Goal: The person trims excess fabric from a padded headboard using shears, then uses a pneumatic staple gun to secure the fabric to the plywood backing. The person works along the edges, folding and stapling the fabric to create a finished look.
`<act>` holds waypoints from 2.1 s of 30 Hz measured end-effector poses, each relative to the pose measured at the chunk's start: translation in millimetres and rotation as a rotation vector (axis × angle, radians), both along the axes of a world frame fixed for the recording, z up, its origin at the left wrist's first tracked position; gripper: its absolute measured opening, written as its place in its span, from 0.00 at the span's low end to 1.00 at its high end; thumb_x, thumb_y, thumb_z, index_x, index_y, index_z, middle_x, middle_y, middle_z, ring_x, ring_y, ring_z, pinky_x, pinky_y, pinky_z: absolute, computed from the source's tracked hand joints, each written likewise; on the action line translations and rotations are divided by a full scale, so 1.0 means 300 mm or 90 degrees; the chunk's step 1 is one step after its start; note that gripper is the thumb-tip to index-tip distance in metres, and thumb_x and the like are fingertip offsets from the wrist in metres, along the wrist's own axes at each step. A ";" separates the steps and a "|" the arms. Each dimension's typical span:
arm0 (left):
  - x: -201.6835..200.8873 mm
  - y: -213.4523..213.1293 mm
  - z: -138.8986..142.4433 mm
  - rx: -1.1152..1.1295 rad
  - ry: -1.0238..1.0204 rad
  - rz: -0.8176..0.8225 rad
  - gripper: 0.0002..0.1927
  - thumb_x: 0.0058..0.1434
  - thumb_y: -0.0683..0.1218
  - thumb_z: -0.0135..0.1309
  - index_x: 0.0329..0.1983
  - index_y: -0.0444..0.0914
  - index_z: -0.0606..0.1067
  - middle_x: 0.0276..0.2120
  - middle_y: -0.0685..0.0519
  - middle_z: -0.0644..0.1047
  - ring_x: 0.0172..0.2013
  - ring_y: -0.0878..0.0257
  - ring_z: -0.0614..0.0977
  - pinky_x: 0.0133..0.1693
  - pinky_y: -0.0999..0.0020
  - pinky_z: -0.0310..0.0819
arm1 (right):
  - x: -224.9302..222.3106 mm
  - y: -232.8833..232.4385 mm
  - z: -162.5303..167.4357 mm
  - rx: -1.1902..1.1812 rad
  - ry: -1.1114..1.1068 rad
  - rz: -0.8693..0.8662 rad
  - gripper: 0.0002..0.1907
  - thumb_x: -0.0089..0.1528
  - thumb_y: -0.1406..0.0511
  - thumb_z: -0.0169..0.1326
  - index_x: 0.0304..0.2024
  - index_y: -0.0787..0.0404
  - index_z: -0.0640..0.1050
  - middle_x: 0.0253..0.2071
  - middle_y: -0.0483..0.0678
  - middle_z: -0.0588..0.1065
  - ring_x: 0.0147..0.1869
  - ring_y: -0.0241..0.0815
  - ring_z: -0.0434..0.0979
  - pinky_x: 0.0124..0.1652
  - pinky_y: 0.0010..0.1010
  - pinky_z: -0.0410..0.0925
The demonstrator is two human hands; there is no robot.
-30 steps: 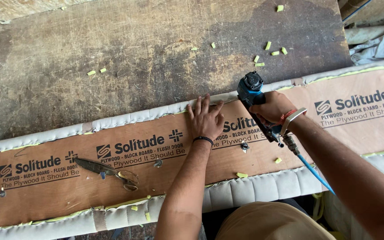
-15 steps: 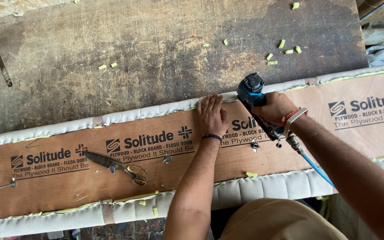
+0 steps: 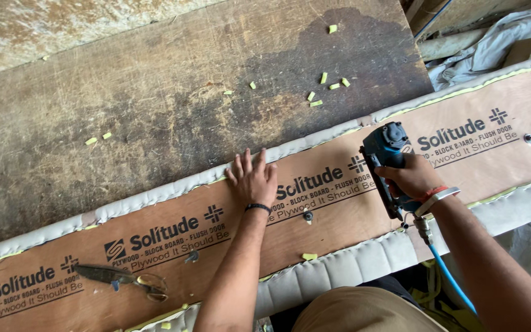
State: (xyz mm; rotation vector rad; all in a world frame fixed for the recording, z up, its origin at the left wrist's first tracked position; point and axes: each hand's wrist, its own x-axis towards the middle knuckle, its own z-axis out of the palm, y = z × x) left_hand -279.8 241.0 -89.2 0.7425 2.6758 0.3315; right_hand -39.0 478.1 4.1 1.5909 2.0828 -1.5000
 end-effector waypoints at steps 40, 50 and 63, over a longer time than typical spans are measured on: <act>0.246 0.486 -0.163 0.449 0.064 -0.052 0.13 0.62 0.41 0.47 0.49 0.42 0.74 0.52 0.49 0.77 0.62 0.53 0.74 0.72 0.46 0.53 | -0.232 0.142 0.035 0.011 -0.092 0.103 0.12 0.60 0.63 0.63 0.29 0.68 0.81 0.23 0.52 0.79 0.22 0.42 0.79 0.26 0.33 0.72; 0.244 0.504 -0.138 0.281 0.045 -0.154 0.24 0.55 0.49 0.53 0.57 0.54 0.79 0.67 0.49 0.70 0.68 0.49 0.65 0.72 0.42 0.39 | -0.082 0.287 0.029 0.031 -0.031 0.013 0.14 0.60 0.62 0.62 0.27 0.68 0.80 0.22 0.52 0.77 0.22 0.43 0.78 0.27 0.36 0.71; 0.249 0.506 -0.127 0.285 0.054 -0.142 0.23 0.56 0.46 0.53 0.56 0.51 0.79 0.65 0.49 0.72 0.68 0.50 0.67 0.72 0.41 0.42 | -0.136 0.237 0.017 0.061 -0.113 0.065 0.14 0.58 0.61 0.63 0.33 0.67 0.82 0.24 0.52 0.80 0.25 0.41 0.80 0.29 0.33 0.72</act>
